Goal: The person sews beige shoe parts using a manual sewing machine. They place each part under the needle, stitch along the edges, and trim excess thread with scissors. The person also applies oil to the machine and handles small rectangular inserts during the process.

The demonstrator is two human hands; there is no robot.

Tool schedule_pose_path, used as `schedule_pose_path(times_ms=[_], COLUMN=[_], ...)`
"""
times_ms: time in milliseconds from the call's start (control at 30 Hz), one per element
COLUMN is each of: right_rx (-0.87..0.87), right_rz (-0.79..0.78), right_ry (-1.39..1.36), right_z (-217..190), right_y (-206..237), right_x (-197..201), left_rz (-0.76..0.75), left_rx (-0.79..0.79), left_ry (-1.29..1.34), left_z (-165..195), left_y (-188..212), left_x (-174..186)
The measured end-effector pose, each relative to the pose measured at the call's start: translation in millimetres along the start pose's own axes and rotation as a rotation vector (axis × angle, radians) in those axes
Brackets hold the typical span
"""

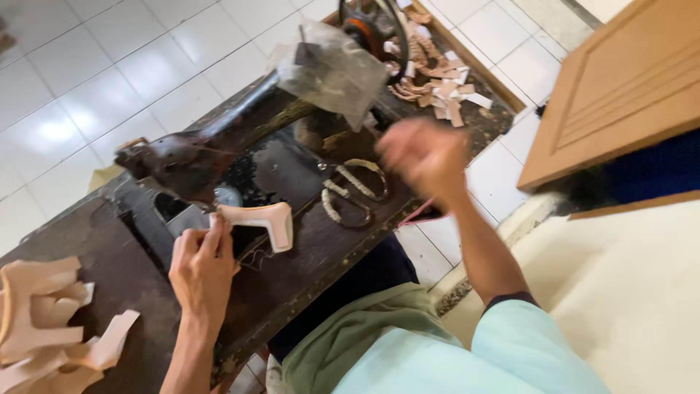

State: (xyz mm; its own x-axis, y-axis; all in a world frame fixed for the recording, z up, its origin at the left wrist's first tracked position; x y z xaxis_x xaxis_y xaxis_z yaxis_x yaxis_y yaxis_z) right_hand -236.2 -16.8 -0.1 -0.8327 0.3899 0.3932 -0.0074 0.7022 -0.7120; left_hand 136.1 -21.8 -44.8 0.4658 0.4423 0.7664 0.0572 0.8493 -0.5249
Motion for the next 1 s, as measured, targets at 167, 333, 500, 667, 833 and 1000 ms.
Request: schedule_pose_path(times_ms=[167,333,500,667,833,1000], right_rx=[-0.411,-0.469,-0.418,-0.524,-0.446,-0.644], right_rz=[0.015,-0.135,-0.274,-0.577,-0.625,-0.708], right_ry=[0.507,0.467,0.459,0.485,0.498,0.402], right_z=[131.4,186.7,186.2,201.6,191.4,176.5], right_y=[-1.4,30.7,25.1,16.5,15.9,45.6], right_x=[108.5,98.9,82.9,75.8,77.7,83.7], left_rz=[0.023,0.041,0.041,0.037,0.056,0.062], left_rx=[-0.011,-0.013,-0.011,-0.004,0.006,0.008], left_ry=[-0.018,-0.05,-0.072,-0.075,-0.063,-0.07], left_z=[4.0,5.7,7.2,4.3,0.8,1.1], left_y=[3.4,4.9,6.8,8.2,9.5,11.9], left_x=[0.6,1.7,2.5,1.2,4.0,4.4])
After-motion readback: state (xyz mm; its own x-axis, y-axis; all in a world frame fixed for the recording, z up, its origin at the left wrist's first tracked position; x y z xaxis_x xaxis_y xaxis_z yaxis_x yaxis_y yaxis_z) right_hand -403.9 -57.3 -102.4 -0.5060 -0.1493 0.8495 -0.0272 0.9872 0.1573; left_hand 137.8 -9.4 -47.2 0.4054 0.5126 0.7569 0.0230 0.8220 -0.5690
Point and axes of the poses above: each hand's wrist, its own y-axis away from the middle knuckle, its own x-axis out of the back of the hand, z = x × y, the point moved 10 cm from there along -y, towards the middle knuckle, and after that the axes turned 11 degrees about x, right-handed, at the moved point
